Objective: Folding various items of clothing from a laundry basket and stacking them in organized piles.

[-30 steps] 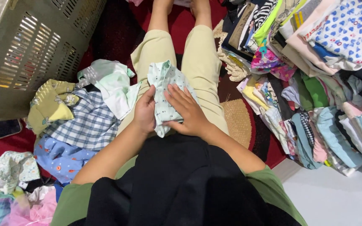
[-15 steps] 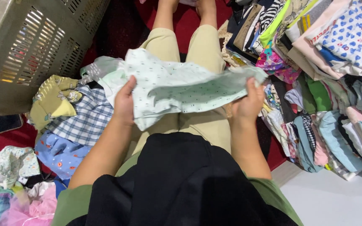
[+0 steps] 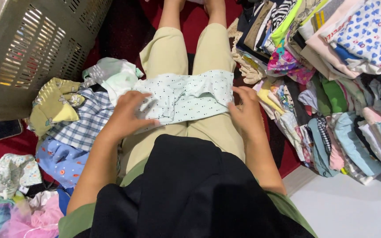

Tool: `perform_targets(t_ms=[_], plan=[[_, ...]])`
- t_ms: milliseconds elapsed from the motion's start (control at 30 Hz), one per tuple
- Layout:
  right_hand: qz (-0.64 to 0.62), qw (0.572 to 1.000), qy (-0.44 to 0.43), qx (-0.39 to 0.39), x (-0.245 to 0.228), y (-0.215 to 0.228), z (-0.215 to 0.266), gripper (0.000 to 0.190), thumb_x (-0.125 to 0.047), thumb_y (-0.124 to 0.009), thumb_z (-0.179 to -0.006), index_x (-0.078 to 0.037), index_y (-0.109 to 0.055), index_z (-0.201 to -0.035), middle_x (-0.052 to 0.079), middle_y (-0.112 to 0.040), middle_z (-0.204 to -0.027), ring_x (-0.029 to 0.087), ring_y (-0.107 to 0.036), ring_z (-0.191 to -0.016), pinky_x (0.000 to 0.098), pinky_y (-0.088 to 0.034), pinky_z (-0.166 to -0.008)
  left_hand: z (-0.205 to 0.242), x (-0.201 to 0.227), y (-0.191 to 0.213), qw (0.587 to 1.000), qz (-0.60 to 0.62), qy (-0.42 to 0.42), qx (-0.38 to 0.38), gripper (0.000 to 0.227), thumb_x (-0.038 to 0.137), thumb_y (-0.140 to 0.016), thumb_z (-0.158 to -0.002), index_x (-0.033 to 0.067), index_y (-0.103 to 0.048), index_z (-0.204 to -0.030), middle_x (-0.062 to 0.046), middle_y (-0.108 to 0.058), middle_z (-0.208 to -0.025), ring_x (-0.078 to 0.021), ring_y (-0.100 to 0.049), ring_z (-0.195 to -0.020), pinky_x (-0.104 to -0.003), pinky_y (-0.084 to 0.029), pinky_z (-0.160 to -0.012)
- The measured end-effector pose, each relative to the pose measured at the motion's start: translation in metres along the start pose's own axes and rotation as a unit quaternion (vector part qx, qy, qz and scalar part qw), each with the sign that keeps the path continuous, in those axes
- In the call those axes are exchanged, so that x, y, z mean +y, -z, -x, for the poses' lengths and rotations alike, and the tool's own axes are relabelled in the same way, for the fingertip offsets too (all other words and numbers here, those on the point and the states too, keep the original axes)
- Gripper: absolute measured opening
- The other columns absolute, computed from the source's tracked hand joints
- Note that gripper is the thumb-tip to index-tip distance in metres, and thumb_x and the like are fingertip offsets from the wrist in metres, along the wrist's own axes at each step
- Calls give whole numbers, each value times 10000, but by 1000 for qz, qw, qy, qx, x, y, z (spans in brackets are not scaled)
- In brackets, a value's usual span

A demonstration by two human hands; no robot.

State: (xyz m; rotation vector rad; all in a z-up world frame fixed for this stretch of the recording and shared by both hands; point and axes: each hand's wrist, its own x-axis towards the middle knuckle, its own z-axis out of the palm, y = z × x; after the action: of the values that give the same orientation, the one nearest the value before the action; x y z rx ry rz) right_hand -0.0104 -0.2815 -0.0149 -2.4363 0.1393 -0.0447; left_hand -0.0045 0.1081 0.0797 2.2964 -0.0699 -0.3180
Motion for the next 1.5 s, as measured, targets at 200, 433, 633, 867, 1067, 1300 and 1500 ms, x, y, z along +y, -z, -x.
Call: perform_targets(t_ms=[200, 433, 633, 867, 1067, 1300, 1500], plan=[[73, 992, 5, -99, -1, -19, -19, 327, -313, -735, -912, -302, -730, -1238, 35, -651, -1165, 295, -687, -1089, 418, -564, -917, -10, -16, -17, 988, -91, -48, -118, 265, 195, -786, -869, 121, -796, -1124, -140, -725, -1150, -403, -669, -1121, -506, -519, -987], [-62, 996, -51, 25, -37, 18, -42, 210, -203, -729, -900, -296, -816, -1068, -6, -590, -636, 138, -607, -640, 288, -489, -662, -59, -50, -3, 998, 28, 30, 51, 239, 350, -740, -1012, 165, -805, -1147, -50, -686, -701, -267, -671, -696, -402, -510, -713], [-205, 977, 32, 45, -31, 4, -82, 566, -162, -577, -1040, -86, -382, -1565, 268, -589, -1473, 272, -588, -1384, 348, -483, -1089, -89, -20, -1, 970, 111, -52, 210, 656, 96, -643, -1063, 100, -262, -1596, -184, -331, -1656, -393, -439, -1451, -481, -392, -1184], [26, 985, 91, -142, -9, -25, -71, 515, -71, -621, -850, -142, -709, -1352, 230, -531, -1522, 466, -420, -1448, 568, -284, -1218, -80, -26, -40, 983, -109, -143, -38, 568, 225, -687, -958, 75, -566, -1493, -197, -571, -1487, -378, -502, -1425, -561, -374, -1165], [146, 958, 14, -248, 14, -11, -63, 463, -359, -704, -785, -259, -654, -1233, 60, -741, -1220, 324, -665, -1208, 464, -376, -1066, -79, -6, -9, 983, -72, 78, -147, 1052, 604, -816, -791, 63, -417, -1600, -312, -516, -1495, -467, -527, -1377, -574, -420, -1116], [67, 950, -14, -304, -23, 60, -56, 234, -206, -702, -782, -147, -785, -992, 148, -752, -863, 379, -709, -930, 482, -520, -888, -79, 15, 46, 978, -130, 27, -159, 422, 194, -788, -841, 7, -750, -1217, -315, -735, -1156, -529, -661, -1151, -597, -493, -1012], [58, 993, 105, 23, -49, 102, -97, 288, -80, -661, -923, -117, -801, -1172, 173, -750, -997, 415, -714, -1019, 487, -533, -908, -161, -22, 88, 921, -296, -158, 197, 288, 264, -815, -882, 280, -786, -1168, -38, -715, -956, -339, -736, -920, -502, -587, -771]])
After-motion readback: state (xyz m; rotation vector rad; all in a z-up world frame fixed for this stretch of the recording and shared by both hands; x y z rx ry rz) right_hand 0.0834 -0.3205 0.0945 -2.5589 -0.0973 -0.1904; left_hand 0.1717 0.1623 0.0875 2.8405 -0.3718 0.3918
